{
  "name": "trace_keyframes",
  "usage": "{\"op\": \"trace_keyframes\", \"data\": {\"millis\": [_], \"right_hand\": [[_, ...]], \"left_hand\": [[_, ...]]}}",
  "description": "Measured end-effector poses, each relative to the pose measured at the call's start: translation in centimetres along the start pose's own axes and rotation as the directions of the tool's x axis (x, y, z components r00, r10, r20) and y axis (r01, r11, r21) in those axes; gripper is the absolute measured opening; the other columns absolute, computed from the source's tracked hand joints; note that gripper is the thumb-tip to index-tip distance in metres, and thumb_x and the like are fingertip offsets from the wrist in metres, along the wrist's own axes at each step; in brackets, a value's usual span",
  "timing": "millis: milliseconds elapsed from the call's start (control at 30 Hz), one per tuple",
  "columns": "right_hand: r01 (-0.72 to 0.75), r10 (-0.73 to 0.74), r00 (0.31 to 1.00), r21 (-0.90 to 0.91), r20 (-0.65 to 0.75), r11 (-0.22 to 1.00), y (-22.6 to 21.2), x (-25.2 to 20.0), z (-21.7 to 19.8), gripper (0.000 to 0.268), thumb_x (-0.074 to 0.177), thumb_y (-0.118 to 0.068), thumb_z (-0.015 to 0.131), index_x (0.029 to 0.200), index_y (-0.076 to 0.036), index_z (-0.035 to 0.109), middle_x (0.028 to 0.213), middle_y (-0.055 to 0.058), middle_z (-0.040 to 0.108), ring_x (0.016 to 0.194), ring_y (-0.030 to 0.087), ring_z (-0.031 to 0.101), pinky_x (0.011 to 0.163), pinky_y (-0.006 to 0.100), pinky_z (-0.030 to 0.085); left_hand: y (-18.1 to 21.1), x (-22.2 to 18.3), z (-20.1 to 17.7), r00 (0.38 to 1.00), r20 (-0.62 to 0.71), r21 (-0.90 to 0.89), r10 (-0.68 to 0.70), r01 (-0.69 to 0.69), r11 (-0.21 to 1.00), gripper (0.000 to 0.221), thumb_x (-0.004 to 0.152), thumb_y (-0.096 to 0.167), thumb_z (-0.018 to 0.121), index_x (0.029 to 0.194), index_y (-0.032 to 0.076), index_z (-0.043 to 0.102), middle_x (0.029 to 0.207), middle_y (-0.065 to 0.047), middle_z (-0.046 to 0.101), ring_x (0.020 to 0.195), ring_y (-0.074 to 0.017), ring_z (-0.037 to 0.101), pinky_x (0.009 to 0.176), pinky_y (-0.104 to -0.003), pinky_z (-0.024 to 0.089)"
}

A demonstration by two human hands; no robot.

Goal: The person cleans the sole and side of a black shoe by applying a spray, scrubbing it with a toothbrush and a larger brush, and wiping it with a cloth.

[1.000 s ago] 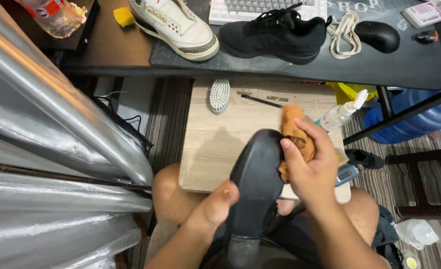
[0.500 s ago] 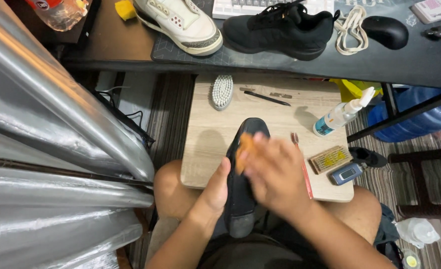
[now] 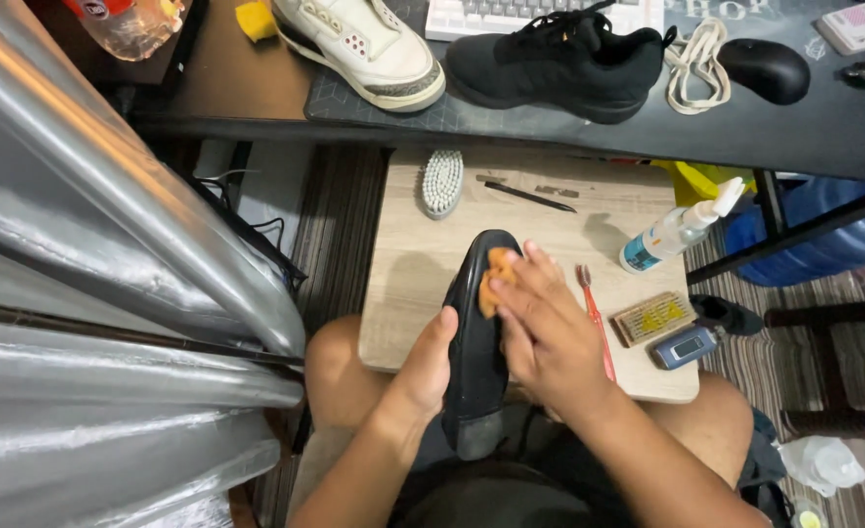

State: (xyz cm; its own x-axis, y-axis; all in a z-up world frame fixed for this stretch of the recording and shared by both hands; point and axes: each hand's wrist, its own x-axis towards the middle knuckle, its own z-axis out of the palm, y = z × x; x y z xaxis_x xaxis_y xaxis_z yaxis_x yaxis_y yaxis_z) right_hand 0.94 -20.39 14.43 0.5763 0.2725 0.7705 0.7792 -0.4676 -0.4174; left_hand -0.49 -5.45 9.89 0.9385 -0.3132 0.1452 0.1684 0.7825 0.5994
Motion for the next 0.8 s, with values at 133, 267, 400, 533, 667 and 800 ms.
{"op": "trace_keyframes", "data": {"millis": [133, 267, 400, 533, 667, 800], "right_hand": [[0.008, 0.0, 0.992, -0.061, 0.13, 0.998, -0.7, -2.9, 1.1, 0.033, 0.102, 0.0, 0.054, 0.134, -0.001, 0.061, 0.149, 0.024, 0.054, 0.145, 0.045, 0.049, 0.127, 0.059, 0.03], [0.049, -0.058, 0.967, 0.042, 0.249, 0.998, -2.8, -5.8, 2.2, 0.028, 0.1, -0.005, 0.059, 0.127, -0.001, 0.066, 0.147, 0.024, 0.055, 0.142, 0.044, 0.051, 0.125, 0.058, 0.031], [0.022, -0.07, 0.935, 0.141, 0.347, 0.99, -3.2, -7.0, 1.7, 0.029, 0.099, -0.002, 0.062, 0.128, -0.001, 0.063, 0.145, 0.024, 0.057, 0.14, 0.044, 0.053, 0.122, 0.059, 0.035], [0.018, -0.066, 0.933, 0.138, 0.355, 0.99, -4.2, -8.4, 1.6, 0.03, 0.097, 0.0, 0.067, 0.127, 0.001, 0.065, 0.14, 0.022, 0.06, 0.133, 0.044, 0.059, 0.117, 0.057, 0.044], [-0.081, 0.015, 0.94, 0.18, 0.34, 0.98, -3.5, -9.1, 1.0, 0.027, 0.097, 0.001, 0.063, 0.123, -0.002, 0.066, 0.14, 0.024, 0.059, 0.135, 0.043, 0.058, 0.12, 0.052, 0.043], [-0.093, 0.058, 0.984, 0.205, 0.167, 0.974, -3.0, -7.0, 0.7, 0.031, 0.098, 0.006, 0.059, 0.128, 0.005, 0.062, 0.142, 0.027, 0.056, 0.134, 0.045, 0.06, 0.119, 0.054, 0.049]], "left_hand": [[0.2, 0.3, -0.3, 0.997, -0.075, -0.027, -0.015, 0.013, 1.0, 0.07, 0.103, 0.05, 0.05, 0.148, -0.003, 0.049, 0.152, -0.018, 0.052, 0.143, -0.0271, 0.048, 0.124, -0.043, 0.034], [2.7, 0.3, 1.0, 0.697, -0.652, -0.099, -0.297, 0.309, 0.946, 0.081, 0.09, 0.067, 0.041, 0.128, -0.002, 0.061, 0.126, -0.016, 0.066, 0.113, -0.0225, 0.064, 0.098, -0.031, 0.05], [1.9, 1.2, -0.4, 0.647, -0.673, -0.262, -0.357, 0.243, 0.934, 0.066, 0.09, 0.068, 0.053, 0.107, 0.007, 0.074, 0.099, -0.015, 0.076, 0.08, -0.0255, 0.07, 0.074, -0.035, 0.057], [1.6, 2.2, -3.2, 0.713, -0.606, -0.343, -0.352, 0.165, 0.925, 0.073, 0.087, 0.076, 0.051, 0.097, 0.007, 0.073, 0.078, -0.014, 0.07, 0.064, -0.0272, 0.064, 0.059, -0.038, 0.054], [1.9, 2.7, -1.9, 0.618, -0.732, -0.251, -0.286, 0.146, 0.957, 0.073, 0.088, 0.07, 0.051, 0.113, 0.005, 0.073, 0.1, -0.018, 0.074, 0.083, -0.0297, 0.068, 0.075, -0.04, 0.057], [1.6, 3.3, -3.4, 0.744, -0.651, -0.217, -0.151, 0.008, 0.976, 0.087, 0.086, 0.077, 0.045, 0.121, 0.001, 0.068, 0.108, -0.021, 0.071, 0.092, -0.0324, 0.067, 0.08, -0.042, 0.056]]}}
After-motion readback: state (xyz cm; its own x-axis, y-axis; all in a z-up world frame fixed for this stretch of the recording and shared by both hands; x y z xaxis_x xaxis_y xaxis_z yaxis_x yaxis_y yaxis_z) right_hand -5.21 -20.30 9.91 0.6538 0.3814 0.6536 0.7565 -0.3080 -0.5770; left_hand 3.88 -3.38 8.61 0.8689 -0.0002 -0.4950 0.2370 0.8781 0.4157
